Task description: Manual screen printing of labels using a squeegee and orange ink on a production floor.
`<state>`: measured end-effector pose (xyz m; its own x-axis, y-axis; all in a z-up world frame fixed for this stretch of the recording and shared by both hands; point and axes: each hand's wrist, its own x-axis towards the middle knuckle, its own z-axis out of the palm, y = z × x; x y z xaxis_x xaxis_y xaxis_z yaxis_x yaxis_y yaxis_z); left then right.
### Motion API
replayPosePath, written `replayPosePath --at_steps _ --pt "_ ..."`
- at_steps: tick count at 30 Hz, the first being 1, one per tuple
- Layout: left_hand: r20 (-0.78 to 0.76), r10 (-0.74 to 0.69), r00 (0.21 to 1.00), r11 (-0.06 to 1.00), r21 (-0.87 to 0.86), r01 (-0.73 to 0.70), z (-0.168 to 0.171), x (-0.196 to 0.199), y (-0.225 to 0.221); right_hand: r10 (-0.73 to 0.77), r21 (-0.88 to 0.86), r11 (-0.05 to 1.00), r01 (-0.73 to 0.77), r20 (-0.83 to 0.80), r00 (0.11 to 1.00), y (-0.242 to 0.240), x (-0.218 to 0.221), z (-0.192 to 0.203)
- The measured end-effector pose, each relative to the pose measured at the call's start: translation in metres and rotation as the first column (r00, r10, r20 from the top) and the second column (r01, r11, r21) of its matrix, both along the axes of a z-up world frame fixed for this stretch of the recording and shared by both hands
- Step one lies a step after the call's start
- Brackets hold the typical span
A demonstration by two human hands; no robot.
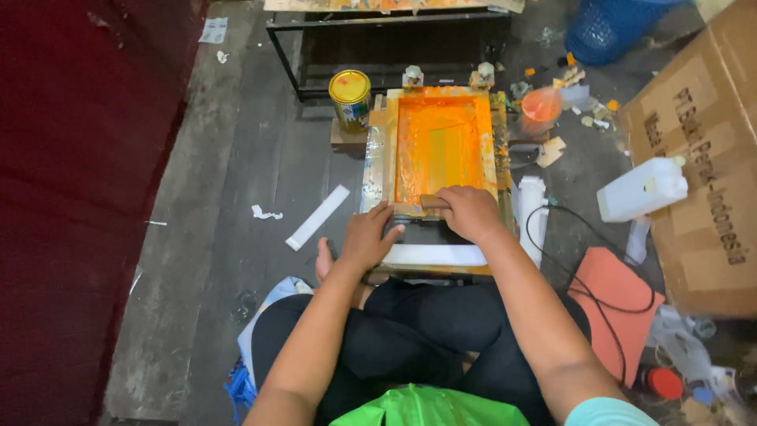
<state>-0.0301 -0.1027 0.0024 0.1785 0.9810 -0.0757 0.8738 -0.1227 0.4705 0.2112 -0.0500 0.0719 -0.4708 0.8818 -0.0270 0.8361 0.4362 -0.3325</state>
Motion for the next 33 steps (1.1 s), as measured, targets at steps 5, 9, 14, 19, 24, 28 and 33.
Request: replayPosePath --at_steps 5,9,14,19,24,28,33 --pt "0.069 0.017 0.997 0.998 0.066 -0.022 0.017 0.001 -0.003 -0.196 0.263 0.927 0.267 -0.269 0.943 -0.026 0.046 -0.042" --pt "0.157 0.035 0.987 0.998 0.039 -0.042 0.029 0.006 -0.010 -0.171 0.404 0.858 0.318 -0.359 0.917 -0.019 0.061 -0.048" --pt "0.159 0.085 0.984 0.992 0.074 -0.098 0.018 0.006 -0.010 -0.223 0.332 0.895 0.299 -0.249 0.942 0.005 0.051 -0.080" --pt "0.165 0.125 0.978 0.985 0.101 -0.142 -0.001 -0.002 -0.006 -0.301 0.232 0.910 0.343 -0.198 0.933 0.007 0.049 -0.087" --pt "0.104 0.126 0.987 0.985 0.106 -0.137 -0.017 -0.002 -0.004 -0.259 0.164 0.939 0.301 -0.239 0.936 -0.004 0.046 -0.074" --pt "0.102 0.120 0.988 0.978 0.157 -0.135 -0.010 0.001 -0.010 -0.247 0.142 0.949 0.282 -0.227 0.942 -0.004 0.047 -0.071" --pt "0.137 0.138 0.981 0.981 0.118 -0.155 -0.008 0.002 -0.009 -0.268 0.096 0.951 0.294 -0.216 0.939 -0.014 0.041 -0.049"
